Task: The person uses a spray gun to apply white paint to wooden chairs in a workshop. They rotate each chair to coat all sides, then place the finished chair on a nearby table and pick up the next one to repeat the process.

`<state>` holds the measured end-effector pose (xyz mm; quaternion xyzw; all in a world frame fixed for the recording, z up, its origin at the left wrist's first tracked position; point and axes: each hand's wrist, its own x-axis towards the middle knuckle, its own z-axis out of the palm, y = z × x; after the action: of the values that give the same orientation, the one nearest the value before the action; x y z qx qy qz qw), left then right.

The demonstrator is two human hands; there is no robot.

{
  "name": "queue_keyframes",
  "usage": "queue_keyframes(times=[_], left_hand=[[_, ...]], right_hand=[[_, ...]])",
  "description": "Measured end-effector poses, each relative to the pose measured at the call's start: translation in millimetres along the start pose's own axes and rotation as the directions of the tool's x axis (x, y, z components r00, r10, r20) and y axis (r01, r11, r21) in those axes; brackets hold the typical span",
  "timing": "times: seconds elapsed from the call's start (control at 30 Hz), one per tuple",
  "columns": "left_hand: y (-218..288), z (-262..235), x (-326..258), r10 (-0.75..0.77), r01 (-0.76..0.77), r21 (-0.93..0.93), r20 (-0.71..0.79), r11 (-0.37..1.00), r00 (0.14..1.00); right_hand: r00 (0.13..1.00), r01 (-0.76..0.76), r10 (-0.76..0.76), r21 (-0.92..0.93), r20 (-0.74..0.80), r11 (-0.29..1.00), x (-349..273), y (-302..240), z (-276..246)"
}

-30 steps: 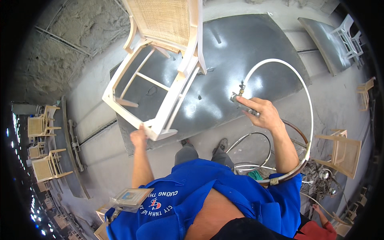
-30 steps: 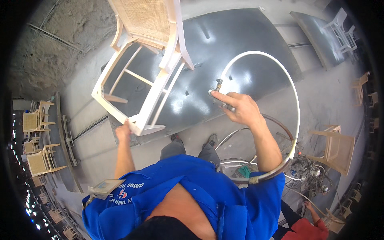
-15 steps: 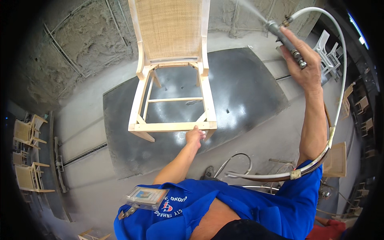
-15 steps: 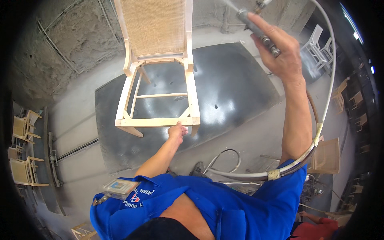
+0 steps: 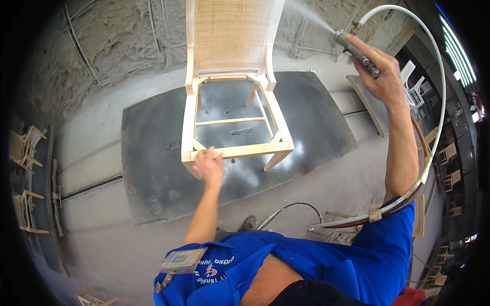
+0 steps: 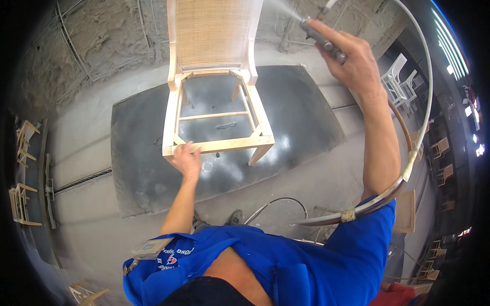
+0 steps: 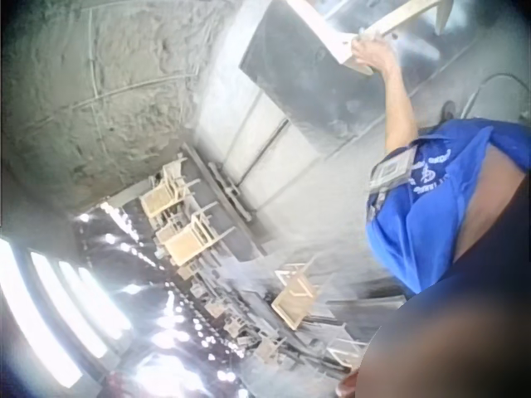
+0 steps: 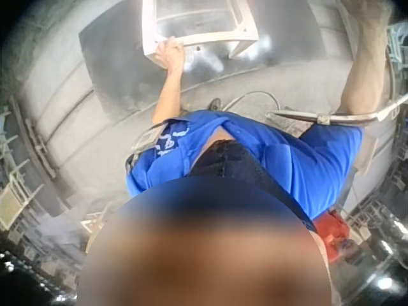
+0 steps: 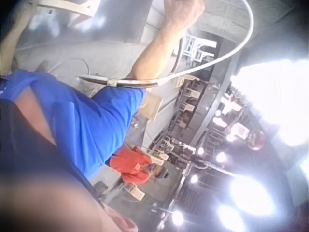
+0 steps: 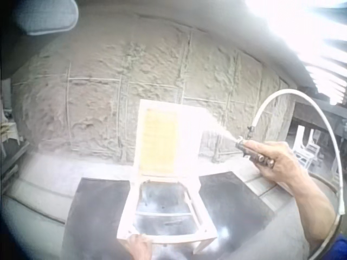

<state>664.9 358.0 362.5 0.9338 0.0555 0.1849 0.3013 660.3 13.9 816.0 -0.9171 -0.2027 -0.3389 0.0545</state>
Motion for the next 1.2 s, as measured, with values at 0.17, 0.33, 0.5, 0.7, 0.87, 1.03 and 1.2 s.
queue_keyframes(times=[0.17,0.33,0.5,0.7,0.87,1.03,1.2], left_hand=[[-46,-47,32,0.075,-0.085,0.12,0.086,0.989,0.993],[-60,-63,40,0.01,-0.022,0.099,0.126,0.995,0.992],[-64,-64,41,-0.155,0.138,0.139,0.118,0.981,0.981],[-62,-66,27,-0.2,0.182,0.132,0.137,0.974,0.97],[-52,-71,1,-0.141,0.125,0.158,0.096,0.98,0.985],[-44,-72,-8,-0.122,0.106,0.147,0.111,0.984,0.986],[-43,-68,-12,-0.137,0.131,0.089,0.058,0.987,0.989]], right_hand=[[0.893,0.134,-0.137,0.037,0.429,0.99,-13,-21,28],[0.99,0.131,-0.125,0.088,-0.066,0.987,24,-14,14],[0.943,0.187,-0.199,0.07,0.268,0.98,27,-30,34],[0.951,0.261,-0.275,0.11,0.14,0.959,70,-62,32],[0.901,0.246,-0.29,0.169,0.322,0.954,83,-87,41],[0.921,0.326,-0.357,0.194,0.157,0.925,93,-90,57],[0.908,0.313,-0.368,0.263,0.199,0.913,111,-101,60]])
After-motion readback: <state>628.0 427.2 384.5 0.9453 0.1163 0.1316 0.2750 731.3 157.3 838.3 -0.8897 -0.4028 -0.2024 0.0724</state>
